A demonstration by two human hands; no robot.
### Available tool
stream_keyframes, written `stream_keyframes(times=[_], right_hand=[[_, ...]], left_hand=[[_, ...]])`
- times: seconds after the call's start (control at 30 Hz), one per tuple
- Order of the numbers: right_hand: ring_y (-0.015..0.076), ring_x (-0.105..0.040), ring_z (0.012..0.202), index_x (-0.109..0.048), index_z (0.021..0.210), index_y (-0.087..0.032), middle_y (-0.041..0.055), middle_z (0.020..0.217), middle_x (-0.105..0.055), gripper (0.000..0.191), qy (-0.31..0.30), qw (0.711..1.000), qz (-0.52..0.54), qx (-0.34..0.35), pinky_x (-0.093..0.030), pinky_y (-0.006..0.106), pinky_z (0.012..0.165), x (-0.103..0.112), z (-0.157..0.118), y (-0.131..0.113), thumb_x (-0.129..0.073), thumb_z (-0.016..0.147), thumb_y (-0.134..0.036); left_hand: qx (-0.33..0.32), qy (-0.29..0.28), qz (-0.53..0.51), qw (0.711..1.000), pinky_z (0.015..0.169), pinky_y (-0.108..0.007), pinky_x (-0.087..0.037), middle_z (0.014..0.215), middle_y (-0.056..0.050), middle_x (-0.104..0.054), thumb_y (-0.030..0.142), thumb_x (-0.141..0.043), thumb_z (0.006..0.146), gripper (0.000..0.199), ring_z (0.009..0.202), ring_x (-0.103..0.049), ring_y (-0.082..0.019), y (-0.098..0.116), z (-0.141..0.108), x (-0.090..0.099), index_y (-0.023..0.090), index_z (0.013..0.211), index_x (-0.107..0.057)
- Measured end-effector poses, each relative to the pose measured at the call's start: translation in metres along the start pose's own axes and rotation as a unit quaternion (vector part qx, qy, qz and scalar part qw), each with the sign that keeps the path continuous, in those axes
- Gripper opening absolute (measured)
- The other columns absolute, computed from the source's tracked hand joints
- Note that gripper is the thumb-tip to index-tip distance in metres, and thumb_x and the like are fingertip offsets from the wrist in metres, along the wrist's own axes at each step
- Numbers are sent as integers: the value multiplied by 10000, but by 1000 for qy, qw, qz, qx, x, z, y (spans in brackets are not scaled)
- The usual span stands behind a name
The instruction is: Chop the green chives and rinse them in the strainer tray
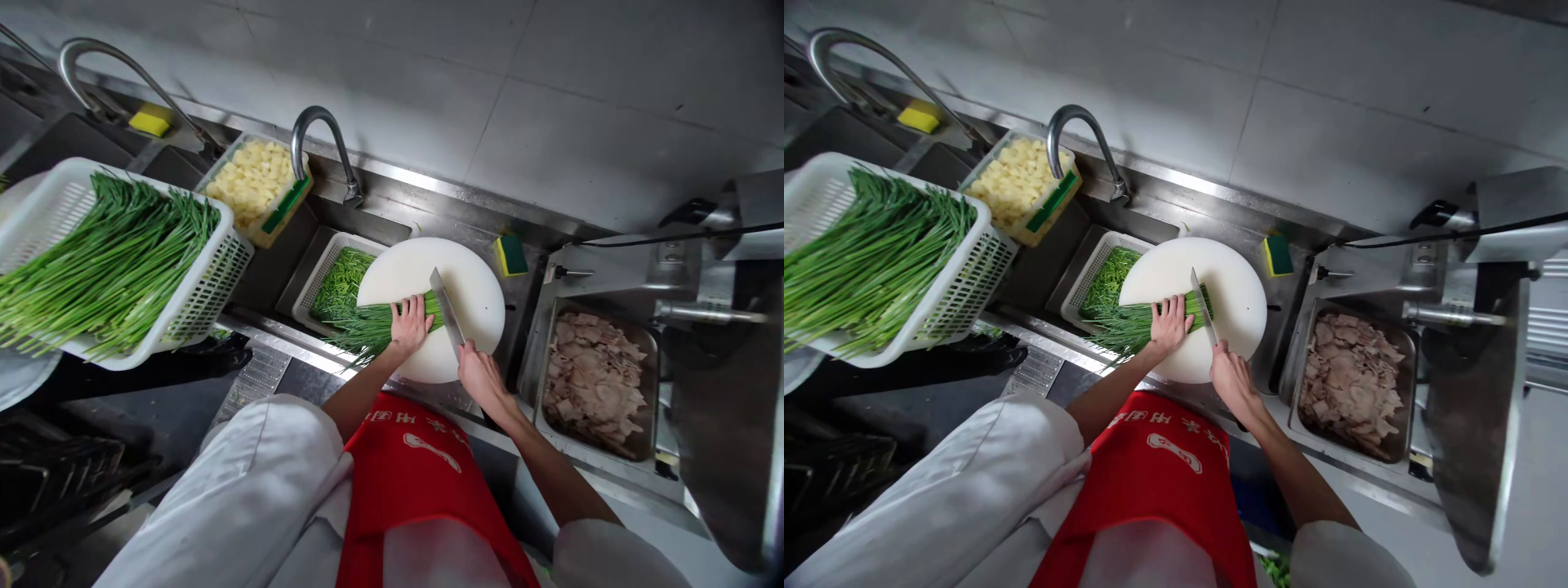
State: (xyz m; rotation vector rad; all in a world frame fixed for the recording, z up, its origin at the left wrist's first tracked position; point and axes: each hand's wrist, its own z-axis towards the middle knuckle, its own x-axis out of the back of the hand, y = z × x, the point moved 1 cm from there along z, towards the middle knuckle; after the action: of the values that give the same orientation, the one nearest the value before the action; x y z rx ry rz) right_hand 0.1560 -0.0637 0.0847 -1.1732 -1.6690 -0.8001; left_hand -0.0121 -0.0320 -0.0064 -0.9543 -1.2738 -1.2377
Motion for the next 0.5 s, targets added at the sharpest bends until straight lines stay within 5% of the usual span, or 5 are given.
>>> stream_keyframes(times=[0.2,0.5], right_hand=[[276,-739,912,-543,1146,-86,209,943,-732,356,-32,999,10,3,-465,306,731,9,8,-1,-238,1068,-253],[266,-705,1033,-544,1184,-75,216,1085,-715,355,-9,999,48,8,-466,296,828,4,87,-24,-256,1071,-247]], left_hand=[[4,-27,-18,999,1164,-613,-263,1521,-177,-464,469,-223,1034,659,1363,-408,-372,-1,2,1,122,1592,-281],[18,-37,-30,999,1162,-619,-265,1536,-178,-452,459,-238,1032,652,1380,-403,-367,3,3,0,119,1587,-291]])
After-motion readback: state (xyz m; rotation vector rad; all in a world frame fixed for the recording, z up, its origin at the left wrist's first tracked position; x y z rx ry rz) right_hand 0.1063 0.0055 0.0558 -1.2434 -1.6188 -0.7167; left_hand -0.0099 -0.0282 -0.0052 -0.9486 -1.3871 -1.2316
